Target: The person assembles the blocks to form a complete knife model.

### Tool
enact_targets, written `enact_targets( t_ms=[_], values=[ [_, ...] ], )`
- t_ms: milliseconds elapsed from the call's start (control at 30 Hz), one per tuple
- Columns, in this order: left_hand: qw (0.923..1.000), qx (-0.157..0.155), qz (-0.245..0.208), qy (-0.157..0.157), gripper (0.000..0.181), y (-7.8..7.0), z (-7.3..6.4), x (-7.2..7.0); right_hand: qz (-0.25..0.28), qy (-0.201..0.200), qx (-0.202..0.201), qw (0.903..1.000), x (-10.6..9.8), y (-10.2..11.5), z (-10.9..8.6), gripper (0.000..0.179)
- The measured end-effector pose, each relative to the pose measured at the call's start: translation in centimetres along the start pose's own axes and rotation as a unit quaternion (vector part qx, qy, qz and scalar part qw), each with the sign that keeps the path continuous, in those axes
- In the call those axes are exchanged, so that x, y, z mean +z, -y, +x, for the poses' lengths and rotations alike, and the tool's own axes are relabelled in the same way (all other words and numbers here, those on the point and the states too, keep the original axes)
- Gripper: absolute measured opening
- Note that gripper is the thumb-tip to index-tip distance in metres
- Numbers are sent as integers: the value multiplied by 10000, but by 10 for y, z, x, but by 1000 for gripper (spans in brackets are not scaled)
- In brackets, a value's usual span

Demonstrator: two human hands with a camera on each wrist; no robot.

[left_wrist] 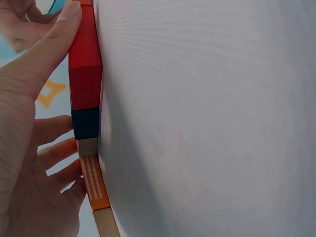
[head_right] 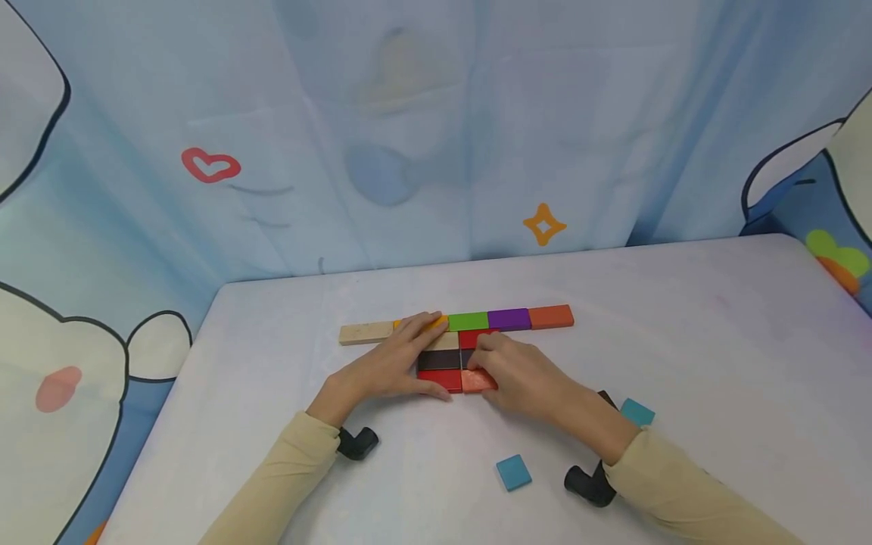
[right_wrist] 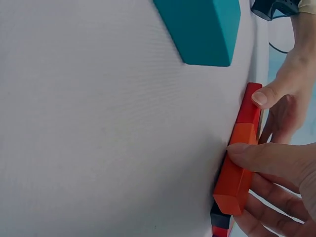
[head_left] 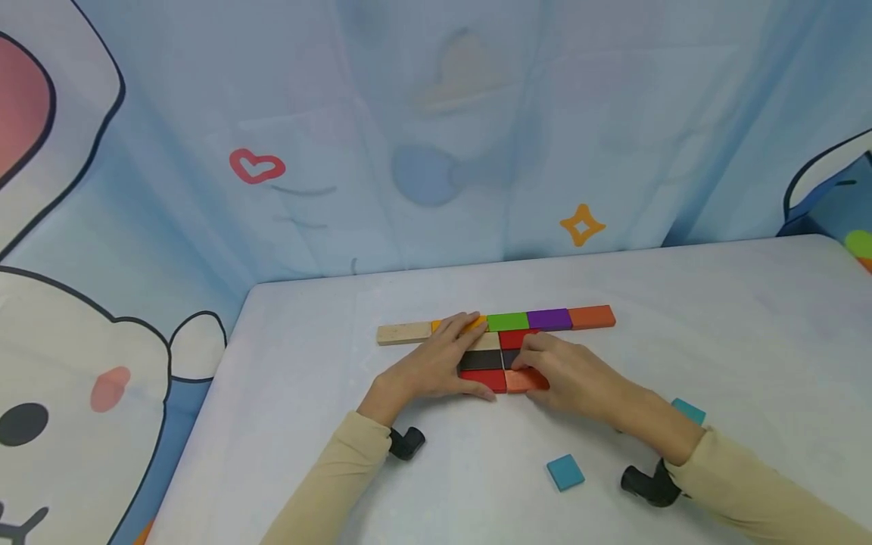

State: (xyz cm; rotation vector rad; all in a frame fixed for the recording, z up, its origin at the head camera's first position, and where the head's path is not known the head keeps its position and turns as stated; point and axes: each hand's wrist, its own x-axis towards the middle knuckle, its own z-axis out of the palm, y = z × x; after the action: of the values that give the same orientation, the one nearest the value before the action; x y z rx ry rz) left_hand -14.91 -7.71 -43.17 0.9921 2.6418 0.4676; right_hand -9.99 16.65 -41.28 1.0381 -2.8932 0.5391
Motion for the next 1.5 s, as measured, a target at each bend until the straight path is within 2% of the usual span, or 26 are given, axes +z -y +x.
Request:
enact_targets(
  t_ms=[300, 433, 600, 800, 1100, 1267, 1500],
  values=[
    [10000, -55, 18, 13, 110, 0, 0, 0, -6, -165, -39, 9999, 3, -2, -3, 33],
    [10000, -53, 5, 18, 110, -1, 0, 0, 74, -179, 126, 9997, 0, -6, -5, 33],
    [10000, -57, -29, 10, 110, -1, 0, 0, 129, -23, 382, 9992, -8, -11, -6, 36],
    [10000, -27, -80, 52, 111, 0, -1, 0, 311, 170, 332, 9988, -5, -16, -5, 36],
    [10000, -32, -78, 16, 110, -3, -1, -2, 170, 263, 229, 9992, -12, -16, -8, 34],
    [10000, -46, -41, 27, 110, -4, 0, -2, 286, 459, 145, 9984, -26, -27, -21, 29],
    [10000, 7, -2, 32, 111, -2, -1, -1, 586, 1114, 427, 9911, -34, -45, -47, 33]
  ],
)
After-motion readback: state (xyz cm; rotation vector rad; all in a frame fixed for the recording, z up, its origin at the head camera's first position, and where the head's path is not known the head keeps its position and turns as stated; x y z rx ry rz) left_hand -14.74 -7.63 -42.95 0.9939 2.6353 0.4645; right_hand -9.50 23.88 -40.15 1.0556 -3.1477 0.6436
